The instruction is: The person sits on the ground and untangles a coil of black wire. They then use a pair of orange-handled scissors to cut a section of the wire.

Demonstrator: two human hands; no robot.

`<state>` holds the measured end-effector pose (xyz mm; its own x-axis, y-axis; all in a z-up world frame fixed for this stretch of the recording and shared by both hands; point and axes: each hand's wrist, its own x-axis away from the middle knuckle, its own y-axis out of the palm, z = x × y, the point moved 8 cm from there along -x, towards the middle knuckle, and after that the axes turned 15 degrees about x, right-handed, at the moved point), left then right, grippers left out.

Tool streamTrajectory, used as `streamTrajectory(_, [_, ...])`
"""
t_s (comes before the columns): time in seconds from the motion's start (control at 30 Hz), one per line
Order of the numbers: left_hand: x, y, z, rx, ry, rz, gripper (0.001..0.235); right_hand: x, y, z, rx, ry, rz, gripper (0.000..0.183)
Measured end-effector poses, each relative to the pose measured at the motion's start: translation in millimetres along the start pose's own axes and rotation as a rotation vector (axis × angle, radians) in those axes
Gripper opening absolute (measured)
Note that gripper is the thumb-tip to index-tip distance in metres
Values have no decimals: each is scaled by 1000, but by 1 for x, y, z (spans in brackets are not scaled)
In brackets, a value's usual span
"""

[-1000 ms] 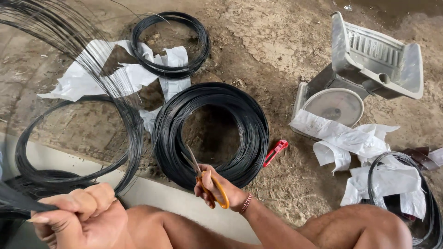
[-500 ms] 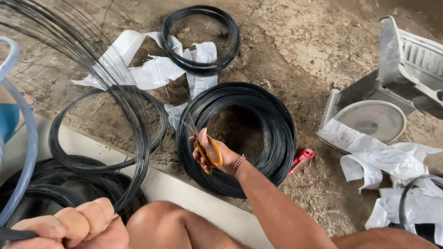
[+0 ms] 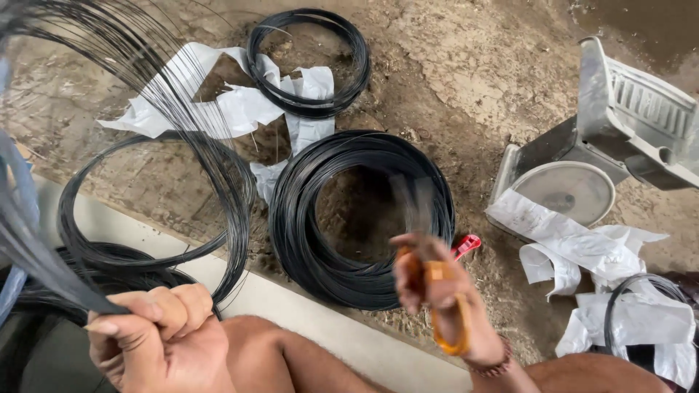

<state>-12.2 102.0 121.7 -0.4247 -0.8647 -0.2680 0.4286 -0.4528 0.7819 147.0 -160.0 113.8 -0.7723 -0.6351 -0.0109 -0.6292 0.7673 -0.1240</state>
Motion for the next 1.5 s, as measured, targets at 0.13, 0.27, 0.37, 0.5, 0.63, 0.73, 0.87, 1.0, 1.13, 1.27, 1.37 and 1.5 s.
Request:
streamTrajectory(0.13, [7, -24, -19, 16, 101, 139, 22, 19, -101, 5, -345, -147, 500, 85])
streamTrajectory(0.27, [8, 4, -39, -130, 44, -30, 38, 24, -117, 73, -83, 408, 639, 28])
streamTrajectory(0.37, [16, 5, -53, -134, 35, -33, 39, 26, -77, 114, -115, 563, 504, 20])
streamTrajectory(0.5, [29, -2, -71, -214, -16, -70, 42, -13, -4, 81, -488, 302, 200, 25])
streamTrajectory(0.63, [36, -1, -87, -279, -44, -59, 36, -78, 33, 1, -461, 132, 83, 30])
streamTrajectory(0.73, [35, 41, -74, -267, 13, -274, 42, -116, 52, -48, -490, 44, 39, 27])
streamTrajectory(0.87, [41, 37, -84, -298, -108, -243, 41, -140, 73, -54, -334, 109, 3, 30])
streamTrajectory(1.0, [36, 22, -82, -347, -96, -151, 36, -136, 66, -56, -321, -24, -102, 38])
streamTrajectory(1.13, [19, 7, -54, -380, 0, -61, 36, -89, 28, -35, -416, -238, -99, 51])
streamTrajectory(1.27, [5, 7, -22, -384, 111, 29, 39, -47, 16, 81, -78, 128, -51, 46])
streamTrajectory(1.37, [3, 10, -7, -346, 109, 124, 39, -14, 47, 153, -71, 446, -228, 36])
streamTrajectory(1.5, [0, 13, 13, -299, 77, 208, 34, -15, 87, 157, -82, 631, -370, 46])
